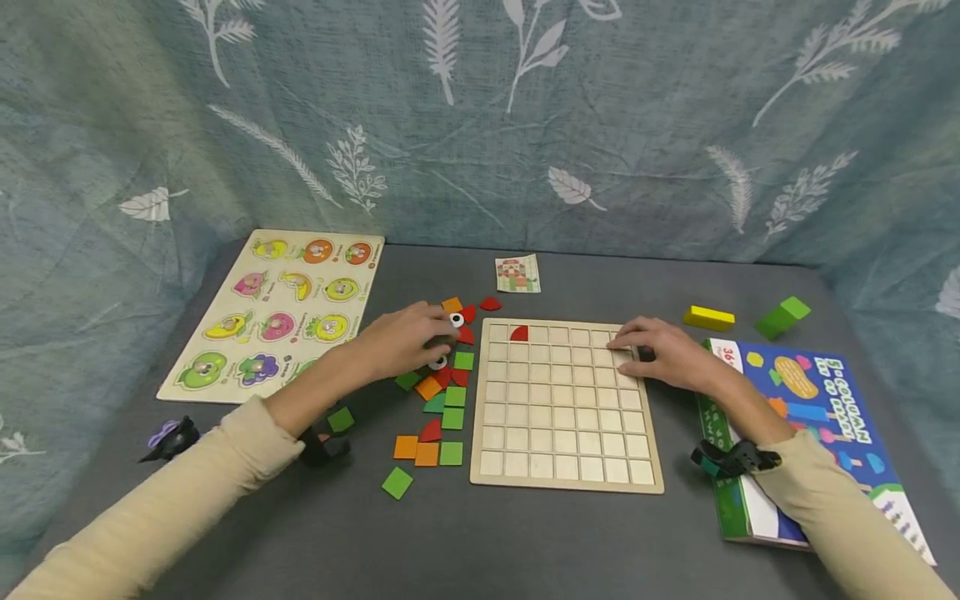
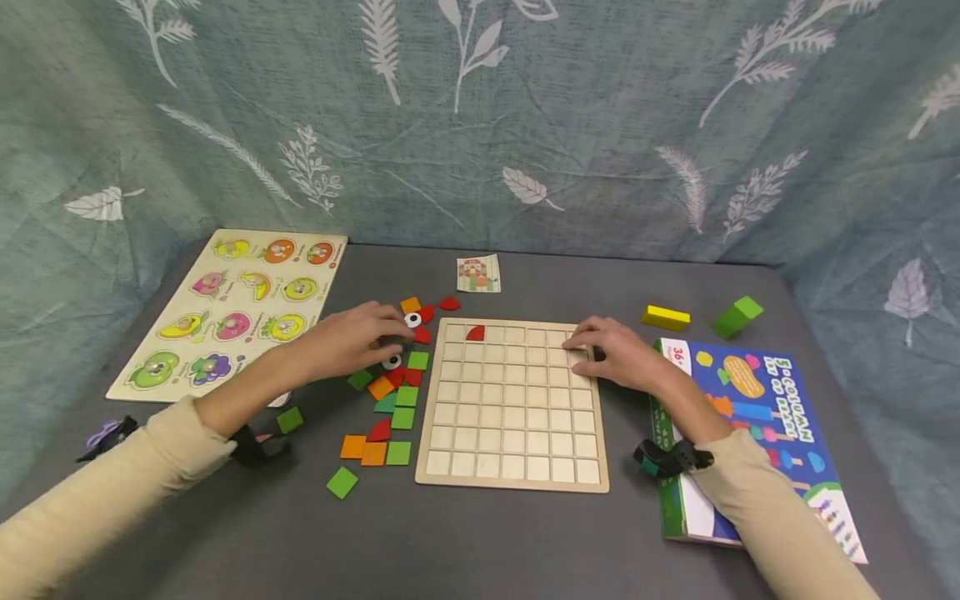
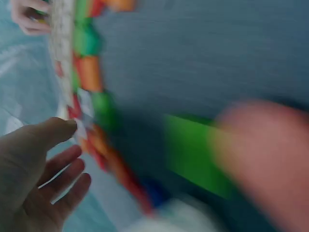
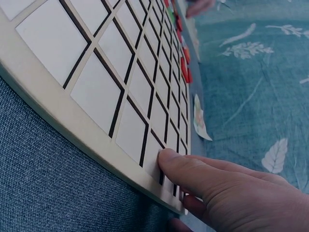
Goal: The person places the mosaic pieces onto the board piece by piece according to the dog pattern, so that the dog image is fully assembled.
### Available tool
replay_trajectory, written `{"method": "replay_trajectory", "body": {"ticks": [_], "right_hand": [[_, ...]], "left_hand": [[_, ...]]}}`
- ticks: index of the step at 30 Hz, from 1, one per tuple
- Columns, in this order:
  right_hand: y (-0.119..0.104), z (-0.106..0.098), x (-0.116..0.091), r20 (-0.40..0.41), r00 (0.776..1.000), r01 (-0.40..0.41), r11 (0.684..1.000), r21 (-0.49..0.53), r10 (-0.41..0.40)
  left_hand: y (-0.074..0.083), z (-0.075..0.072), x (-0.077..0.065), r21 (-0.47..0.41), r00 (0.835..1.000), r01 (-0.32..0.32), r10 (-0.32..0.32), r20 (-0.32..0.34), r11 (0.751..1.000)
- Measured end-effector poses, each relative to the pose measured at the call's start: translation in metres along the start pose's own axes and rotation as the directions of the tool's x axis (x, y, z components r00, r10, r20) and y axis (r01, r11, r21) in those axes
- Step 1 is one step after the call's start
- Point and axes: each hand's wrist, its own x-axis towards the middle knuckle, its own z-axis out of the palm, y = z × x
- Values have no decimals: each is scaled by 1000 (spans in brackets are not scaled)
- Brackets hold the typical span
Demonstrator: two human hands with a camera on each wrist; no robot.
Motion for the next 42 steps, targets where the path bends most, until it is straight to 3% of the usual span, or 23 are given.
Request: {"method": "replay_trajectory", "body": {"ticks": [3,6,10,17,26,33,42], "right_hand": [[0,0,-1,0,1000,-4,1000,-1,4],[1,3,-1,2,1000,0,1000,5,0],[0,3,0,3,1000,-7,1000,-2,7],[1,2,2,4,1000,-2,1000,5,2],[2,2,0,1,1000,-11,1000,10,11],[2,1,0,2,1000,-13,1000,8,13],[4,1,0,7,1000,-12,1000,10,12]], "left_hand": [[-22,5,-37,-51,998,25,-28,-58,998],[-33,6,-67,-94,992,70,-79,-100,993],[-36,3,-82,-123,981,112,-129,-142,986],[-38,9,-72,-145,977,130,-152,-152,981],[-52,21,-56,-294,980,48,-102,-169,955],[-52,24,-54,-289,982,92,-136,-134,953],[-52,26,-54,-295,976,100,-150,-155,950]]}}
